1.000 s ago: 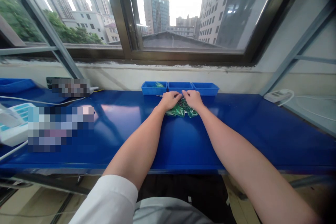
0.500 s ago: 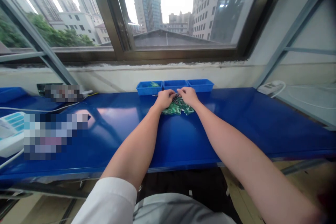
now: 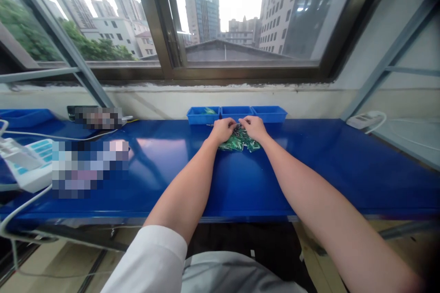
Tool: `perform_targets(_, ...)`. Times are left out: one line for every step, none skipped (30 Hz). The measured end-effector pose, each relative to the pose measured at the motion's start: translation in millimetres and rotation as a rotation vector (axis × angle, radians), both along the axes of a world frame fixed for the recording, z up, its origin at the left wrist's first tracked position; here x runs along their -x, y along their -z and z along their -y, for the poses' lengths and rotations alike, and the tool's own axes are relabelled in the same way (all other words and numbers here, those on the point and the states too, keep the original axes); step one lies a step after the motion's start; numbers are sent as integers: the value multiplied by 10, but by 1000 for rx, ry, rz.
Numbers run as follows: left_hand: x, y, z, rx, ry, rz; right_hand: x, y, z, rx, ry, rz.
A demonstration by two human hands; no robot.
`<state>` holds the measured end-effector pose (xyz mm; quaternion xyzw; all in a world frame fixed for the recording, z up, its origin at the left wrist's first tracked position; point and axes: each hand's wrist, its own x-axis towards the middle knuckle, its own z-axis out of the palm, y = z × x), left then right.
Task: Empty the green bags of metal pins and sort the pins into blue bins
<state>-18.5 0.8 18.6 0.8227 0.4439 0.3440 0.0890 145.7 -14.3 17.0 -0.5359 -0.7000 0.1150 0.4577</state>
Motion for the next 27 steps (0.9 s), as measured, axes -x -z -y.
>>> perform_targets(0,0,0,2,-3,0,1,6,-8,0,-17,-35)
perform_targets(1,-1,1,3,-5,1,2,13,-18,0,-35,-77)
perform_targets(2,-1,1,3,-6,5,2,20,-28,-2,-54,-122)
perform_targets(3,-2,1,0,-7,10,2,26,-38,-4,-71,-163)
perform_targets(4,-2,-1,-4,-9,14,1,30,-47,-7,-86,-197)
perform_targets(6,-1,-3,-9,-12,17,0,31,-53,-11,-99,-223)
perform_targets(7,0,-5,-15,-15,18,-2,31,-57,-17,-109,-244)
perform_targets(8,2,-9,-20,-19,16,-3,29,-58,-19,-118,-266)
perform_targets(8,4,-12,-23,-21,12,-4,25,-57,-15,-124,-289)
perform_targets(8,7,-15,-23,-23,9,-5,20,-54,-6,-128,-310)
perform_targets(7,10,-17,-22,-26,11,-7,14,-50,7,-124,-327)
perform_targets(6,13,-19,-21,-33,17,-9,8,-45,19,-111,-336)
perform_targets(4,16,-20,-20,-44,27,-13,0,-41,23,-87,-338)
perform_targets(3,20,-21,-20,-60,38,-20,-7,-39,17,-48,-332)
perform_targets(2,23,-22,-21,-79,46,-31,-13,-38,5,3,-317)
perform_targets(2,26,-22,-21,-98,50,-47,-18,-39,-11,62,-297)
perform_targets(3,29,-23,-19,-114,47,-67,-20,-43,-25,124,-269)
perform_targets(5,31,-23,-14,-126,38,-91,-20,-50,-37,184,-233)
perform_targets(6,33,-22,-8,-133,26,-118,-18,-58,-44,241,-190)
perform_targets(8,33,-21,-1,-136,11,-146,-13,-67,-44,295,-144)
perform_targets(10,33,-19,5,-136,-6,-172,-7,-77,-36,344,-99)
perform_targets(11,31,-17,10,-133,-25,-196,-1,-85,-18,387,-59)
perform_targets(12,31,-15,14,-131,-45,-216,4,-92,12,422,-26)
perform_targets(13,30,-14,15,-129,-63,-231,10,-97,51,445,-3)
perform_targets(14,31,-14,16,-128,-80,-241,15,-100,96,452,16)
perform_targets(14,33,-15,19,-128,-94,-247,20,-102,137,444,33)
perform_targets(15,35,-18,21,-129,-106,-248,26,-103,168,428,49)
